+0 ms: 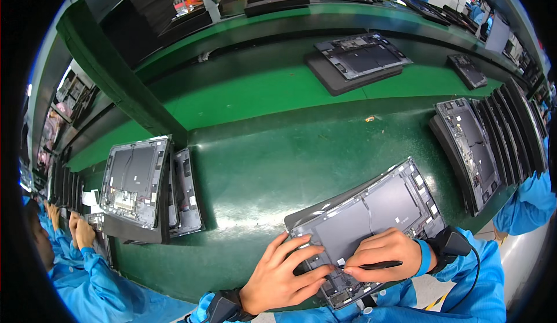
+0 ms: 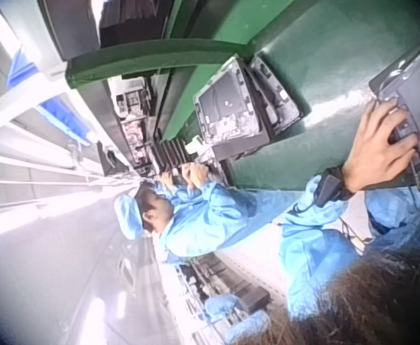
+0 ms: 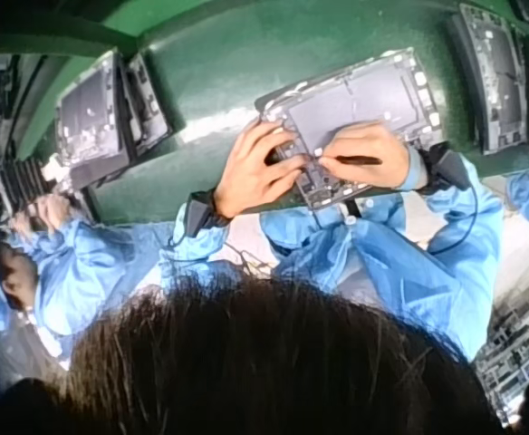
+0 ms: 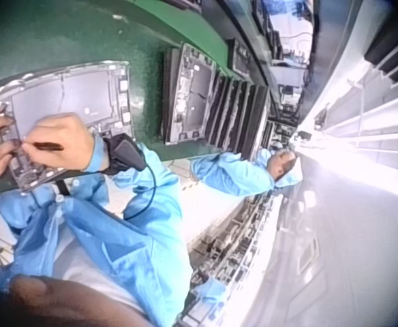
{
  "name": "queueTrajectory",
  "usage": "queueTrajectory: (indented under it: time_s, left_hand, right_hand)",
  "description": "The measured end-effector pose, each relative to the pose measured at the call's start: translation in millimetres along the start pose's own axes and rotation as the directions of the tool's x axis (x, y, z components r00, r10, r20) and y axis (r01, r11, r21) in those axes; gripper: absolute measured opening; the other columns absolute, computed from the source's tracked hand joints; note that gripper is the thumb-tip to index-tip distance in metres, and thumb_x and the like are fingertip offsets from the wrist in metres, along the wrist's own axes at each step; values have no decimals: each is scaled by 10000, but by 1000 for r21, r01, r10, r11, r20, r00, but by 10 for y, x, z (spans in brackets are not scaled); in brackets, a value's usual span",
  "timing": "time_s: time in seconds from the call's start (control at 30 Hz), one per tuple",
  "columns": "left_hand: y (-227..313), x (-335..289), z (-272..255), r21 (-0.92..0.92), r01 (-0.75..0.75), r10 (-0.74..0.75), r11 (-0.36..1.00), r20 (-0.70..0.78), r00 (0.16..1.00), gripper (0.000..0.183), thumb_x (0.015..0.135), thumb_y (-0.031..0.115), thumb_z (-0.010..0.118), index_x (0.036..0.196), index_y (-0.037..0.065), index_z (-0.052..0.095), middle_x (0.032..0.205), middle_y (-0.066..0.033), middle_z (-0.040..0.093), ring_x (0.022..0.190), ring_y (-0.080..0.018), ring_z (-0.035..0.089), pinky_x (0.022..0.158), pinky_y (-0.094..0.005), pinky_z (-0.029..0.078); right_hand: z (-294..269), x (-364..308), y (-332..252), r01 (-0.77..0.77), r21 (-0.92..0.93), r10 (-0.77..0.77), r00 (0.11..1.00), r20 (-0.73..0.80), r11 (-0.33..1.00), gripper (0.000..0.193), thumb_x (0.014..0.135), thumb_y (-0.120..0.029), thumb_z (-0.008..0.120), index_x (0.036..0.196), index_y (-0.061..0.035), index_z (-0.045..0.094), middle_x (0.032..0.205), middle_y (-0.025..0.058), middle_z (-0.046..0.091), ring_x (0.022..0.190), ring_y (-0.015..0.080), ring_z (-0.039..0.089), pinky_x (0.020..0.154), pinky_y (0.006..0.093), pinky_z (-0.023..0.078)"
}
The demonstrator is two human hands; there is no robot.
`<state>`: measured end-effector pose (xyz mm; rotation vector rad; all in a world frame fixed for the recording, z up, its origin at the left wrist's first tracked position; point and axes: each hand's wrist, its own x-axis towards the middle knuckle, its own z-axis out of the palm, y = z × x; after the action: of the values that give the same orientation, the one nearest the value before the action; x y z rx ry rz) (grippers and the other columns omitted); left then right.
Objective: Assembling the internal components of an electronic tablet, including connecting ribbon cables using tweezers.
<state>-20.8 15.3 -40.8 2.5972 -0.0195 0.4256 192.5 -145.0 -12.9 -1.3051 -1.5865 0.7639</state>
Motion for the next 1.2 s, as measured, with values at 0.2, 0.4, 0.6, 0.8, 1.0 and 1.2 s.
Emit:
queueTrajectory:
  time_s: [0.2, 0.4, 0.6, 0.8, 1.0, 1.2]
  left_hand:
    - [-40, -47, 33, -69, -3, 1, 998, -30, 1000, 311, 808, 284, 753, 1118, 265, 755, 1299, -10, 597, 1278, -280, 518, 1107, -551, 391]
    - [26, 21, -24, 27, -17, 16, 999, 14, 1000, 327, 775, 280, 752, 1100, 282, 782, 1247, -22, 621, 1232, -303, 537, 1089, -557, 413]
    - [6, 6, -10, 18, -15, 14, 1000, 19, 1000, 327, 780, 286, 746, 1105, 282, 781, 1264, -21, 612, 1236, -302, 528, 1090, -557, 409]
    - [15, 20, 1, 5, 5, -5, 1000, 4, 1000, 320, 778, 281, 750, 1097, 279, 784, 1263, -21, 611, 1229, -306, 530, 1079, -557, 415]
    - [8, 14, -2, 8, -18, 18, 1000, 8, 1000, 324, 779, 274, 744, 1101, 281, 784, 1265, -18, 609, 1231, -308, 525, 1078, -560, 410]
    - [19, 8, -5, 23, -18, 18, 1000, 10, 1000, 317, 783, 273, 739, 1096, 289, 782, 1276, -20, 607, 1234, -309, 523, 1080, -560, 409]
  right_hand:
    - [33, -14, -13, 11, -38, -9, 999, 45, 999, 85, 865, -68, 739, 897, -12, 684, 750, 86, 630, 656, 271, 634, 564, 354, 513]
    - [51, -40, -42, 18, -112, -11, 998, 65, 994, 82, 872, -87, 732, 896, -22, 688, 759, 80, 627, 673, 249, 639, 567, 341, 524]
    - [48, -47, -58, 58, -153, -46, 996, 81, 987, 83, 875, -90, 733, 905, -24, 692, 764, 74, 628, 679, 236, 644, 567, 333, 529]
    - [44, -59, -81, 80, -145, -67, 994, 90, 986, 98, 872, -89, 740, 925, -19, 697, 774, 80, 638, 682, 241, 651, 571, 331, 534]
    - [25, -57, -85, 46, -79, -40, 997, 71, 996, 92, 873, -74, 742, 924, -13, 696, 786, 88, 652, 672, 248, 654, 568, 332, 529]
    - [-1, -47, -122, -79, -46, 79, 997, -9, 996, 92, 868, -66, 755, 925, -12, 707, 764, 102, 676, 620, 256, 663, 552, 329, 519]
